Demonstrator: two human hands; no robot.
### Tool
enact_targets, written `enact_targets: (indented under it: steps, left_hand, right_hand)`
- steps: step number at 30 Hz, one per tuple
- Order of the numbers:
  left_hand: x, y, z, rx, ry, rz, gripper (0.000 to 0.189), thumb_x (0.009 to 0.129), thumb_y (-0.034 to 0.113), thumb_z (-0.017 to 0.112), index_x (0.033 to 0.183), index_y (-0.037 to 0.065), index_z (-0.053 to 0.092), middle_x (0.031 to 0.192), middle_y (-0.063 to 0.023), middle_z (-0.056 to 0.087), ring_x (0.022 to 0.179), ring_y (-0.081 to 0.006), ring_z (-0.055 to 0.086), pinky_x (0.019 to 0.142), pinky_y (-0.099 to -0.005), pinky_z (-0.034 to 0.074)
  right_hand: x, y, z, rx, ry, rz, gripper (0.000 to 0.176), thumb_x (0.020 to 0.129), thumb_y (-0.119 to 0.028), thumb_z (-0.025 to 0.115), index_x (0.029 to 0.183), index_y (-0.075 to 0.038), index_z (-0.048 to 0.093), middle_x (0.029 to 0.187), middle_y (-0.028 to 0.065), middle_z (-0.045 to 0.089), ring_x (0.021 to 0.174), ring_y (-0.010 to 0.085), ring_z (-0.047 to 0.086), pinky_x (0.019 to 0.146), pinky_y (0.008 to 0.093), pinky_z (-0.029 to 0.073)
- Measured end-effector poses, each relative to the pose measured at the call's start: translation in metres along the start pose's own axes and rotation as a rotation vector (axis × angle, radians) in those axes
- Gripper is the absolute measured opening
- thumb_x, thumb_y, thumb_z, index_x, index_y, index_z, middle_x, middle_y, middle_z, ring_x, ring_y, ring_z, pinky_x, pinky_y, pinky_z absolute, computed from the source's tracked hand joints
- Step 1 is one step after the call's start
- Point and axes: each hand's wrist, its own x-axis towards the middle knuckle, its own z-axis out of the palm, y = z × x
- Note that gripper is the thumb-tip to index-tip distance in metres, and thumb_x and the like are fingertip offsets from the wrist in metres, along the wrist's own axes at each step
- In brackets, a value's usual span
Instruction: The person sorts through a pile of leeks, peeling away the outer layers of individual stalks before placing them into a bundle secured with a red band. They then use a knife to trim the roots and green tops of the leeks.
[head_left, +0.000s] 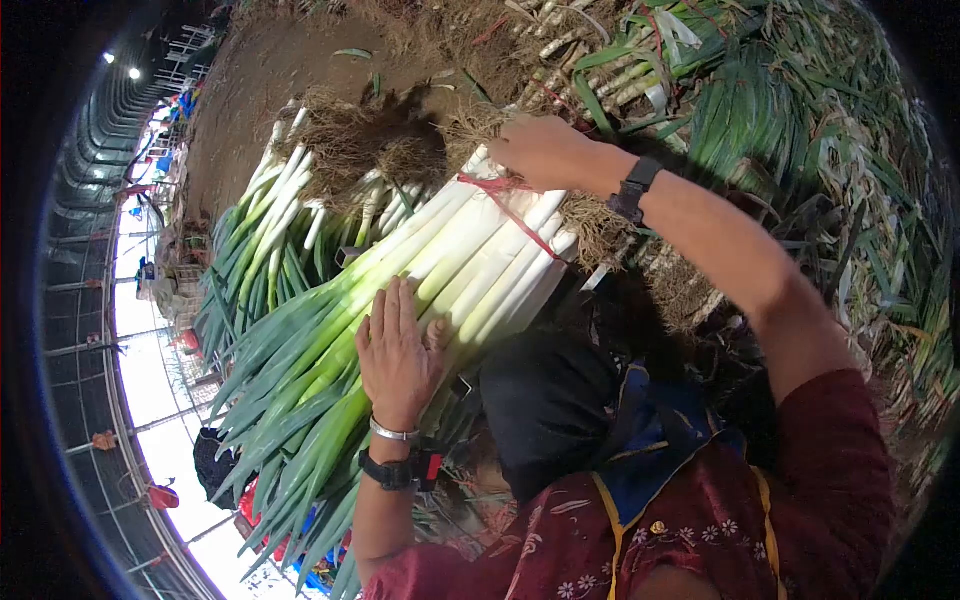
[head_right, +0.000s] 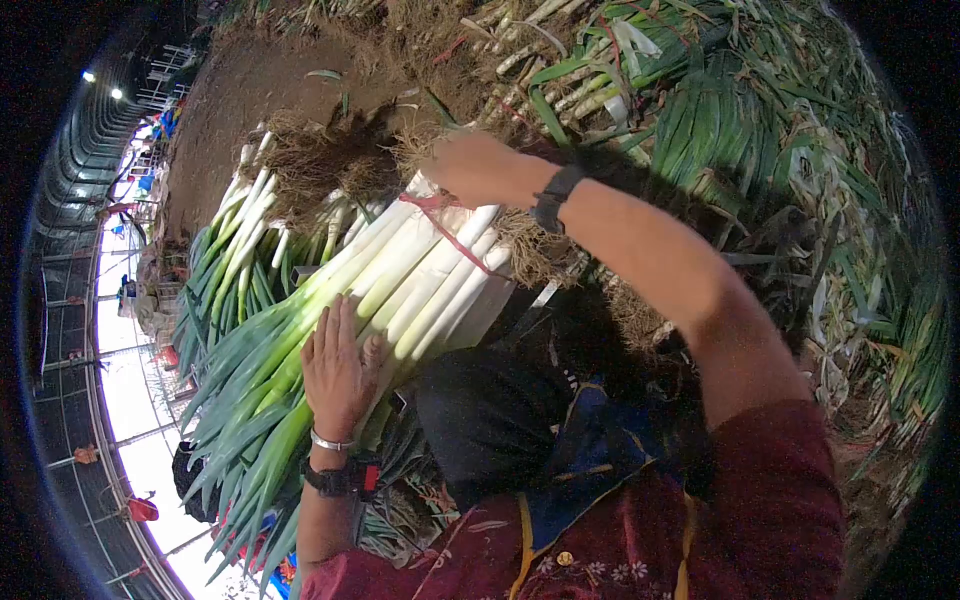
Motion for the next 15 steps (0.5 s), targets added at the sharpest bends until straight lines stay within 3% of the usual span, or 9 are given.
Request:
enact_targets:
  steps: [5,8,9,12,14,15]
  left_hand:
    - [-0.003,0.001,-0.003,-0.052,0.009,0.004,0.055,0.096,0.038,0.048,0.142,0.008,0.041,0.144,-0.0123,0.046,0.133,-0.0291,0.042,0.105,-0.0427,0.033]
    - [-0.003,0.000,0.002,-0.053,0.037,0.014,0.055,0.095,0.038,0.051,0.141,0.008,0.042,0.142,-0.0125,0.048,0.131,-0.0289,0.044,0.103,-0.0427,0.035]
    - [-0.004,0.000,0.001,-0.048,0.038,0.011,0.055,0.095,0.038,0.051,0.141,0.008,0.042,0.142,-0.0124,0.048,0.130,-0.0289,0.045,0.102,-0.0428,0.036]
    - [-0.006,0.000,0.007,-0.005,0.085,0.020,0.055,0.093,0.038,0.054,0.138,0.008,0.045,0.138,-0.0114,0.051,0.125,-0.0285,0.049,0.099,-0.0436,0.038]
    - [-0.006,0.000,0.002,-0.034,0.077,0.022,0.054,0.091,0.038,0.056,0.135,0.008,0.048,0.133,-0.0105,0.053,0.121,-0.0281,0.051,0.096,-0.0443,0.040]
    - [-0.003,0.004,-0.002,-0.078,0.049,0.002,0.053,0.090,0.039,0.056,0.133,0.008,0.049,0.130,-0.0101,0.055,0.119,-0.0280,0.052,0.094,-0.0447,0.041]
  right_hand:
    - [-0.010,-0.005,0.012,0.231,0.170,0.424,0.018,0.080,-0.012,0.064,0.098,-0.008,0.061,0.100,0.0140,0.060,0.095,0.0355,0.062,0.077,0.0472,0.051]
    - [-0.019,0.000,0.020,0.295,0.235,0.492,0.018,0.081,-0.010,0.064,0.099,-0.013,0.062,0.097,0.0093,0.059,0.092,0.0328,0.061,0.075,0.0447,0.051]
    - [-0.023,0.011,0.032,0.302,0.345,0.493,0.017,0.082,-0.011,0.062,0.099,-0.014,0.064,0.101,0.0101,0.061,0.092,0.0349,0.061,0.076,0.0470,0.049]
    - [-0.054,0.044,0.028,0.199,0.345,0.823,0.023,0.084,-0.009,0.059,0.105,-0.012,0.064,0.101,0.0157,0.063,0.098,0.0368,0.061,0.081,0.0469,0.050]
    - [-0.083,0.075,0.030,-0.026,0.272,0.963,0.023,0.084,-0.009,0.059,0.105,-0.010,0.066,0.103,0.0162,0.064,0.098,0.0357,0.062,0.082,0.0472,0.050]
    - [-0.096,0.062,0.007,-0.059,0.417,0.960,0.025,0.085,-0.010,0.058,0.108,-0.006,0.066,0.106,0.0165,0.064,0.100,0.0353,0.061,0.084,0.0481,0.050]
